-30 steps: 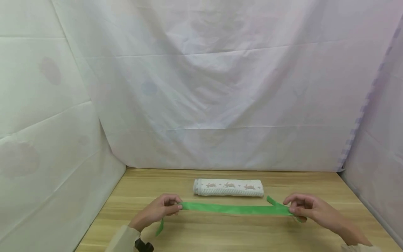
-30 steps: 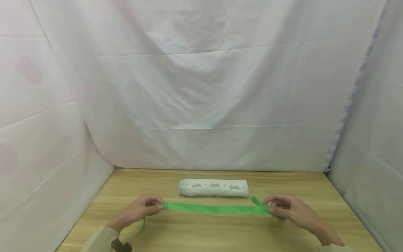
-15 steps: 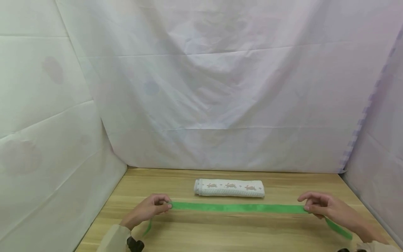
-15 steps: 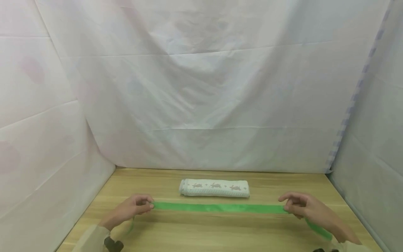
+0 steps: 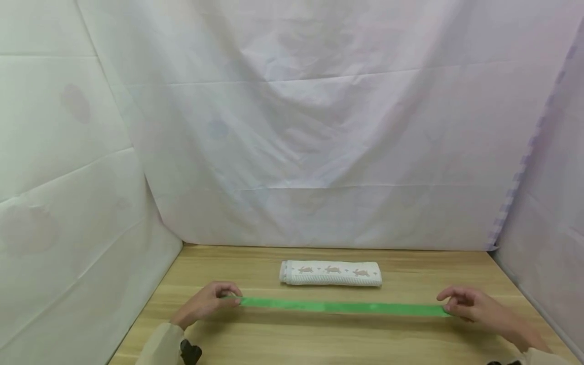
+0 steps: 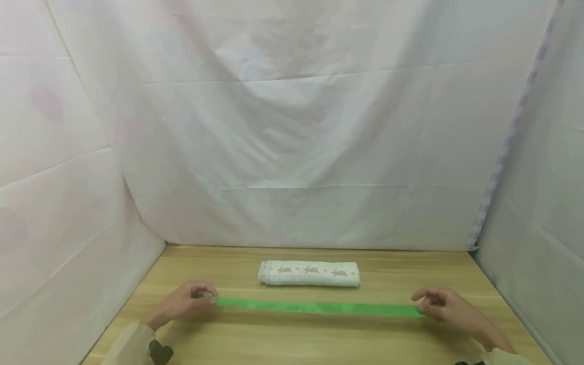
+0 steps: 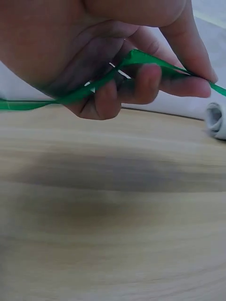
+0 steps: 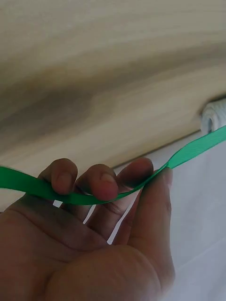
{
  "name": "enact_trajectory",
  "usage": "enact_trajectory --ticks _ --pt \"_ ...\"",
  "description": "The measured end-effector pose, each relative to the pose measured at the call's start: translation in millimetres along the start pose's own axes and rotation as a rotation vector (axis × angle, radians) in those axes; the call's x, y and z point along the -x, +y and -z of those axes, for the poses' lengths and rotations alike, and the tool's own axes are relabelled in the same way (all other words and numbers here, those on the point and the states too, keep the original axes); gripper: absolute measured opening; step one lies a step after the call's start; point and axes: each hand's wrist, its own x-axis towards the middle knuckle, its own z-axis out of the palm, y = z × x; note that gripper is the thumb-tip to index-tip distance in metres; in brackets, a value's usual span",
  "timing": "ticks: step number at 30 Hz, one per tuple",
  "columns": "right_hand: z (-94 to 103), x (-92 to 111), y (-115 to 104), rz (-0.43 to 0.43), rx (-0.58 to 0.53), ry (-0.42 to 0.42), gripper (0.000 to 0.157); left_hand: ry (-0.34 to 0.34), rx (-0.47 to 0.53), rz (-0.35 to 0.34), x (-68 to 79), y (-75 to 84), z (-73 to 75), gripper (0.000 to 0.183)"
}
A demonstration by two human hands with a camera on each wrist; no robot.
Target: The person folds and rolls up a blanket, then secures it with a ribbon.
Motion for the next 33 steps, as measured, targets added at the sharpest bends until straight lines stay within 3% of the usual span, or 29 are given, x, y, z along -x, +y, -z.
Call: enact_trajectory --ticks 7,13,22,33 --pt "-5.3 3 18 -0.135 0.175 0.081 0.016 0.022 -0.001 0.027 1.9 -17.7 8.3 0.031" --pt "-6.3 4 26 -0.247 0.231 0.107 0.020 0.069 -0.048 0.033 2.3 -31.4 10.2 0.029" --pt "-8.0 6 34 -0.292 0.347 0.147 0.017 0.115 -0.108 0.094 3.0 -45.5 8.1 0.027" --pt "-9.6 6 33 -0.355 0.322 0.191 0.022 0.124 -0.086 0.141 2.4 -42.6 7.0 0.032"
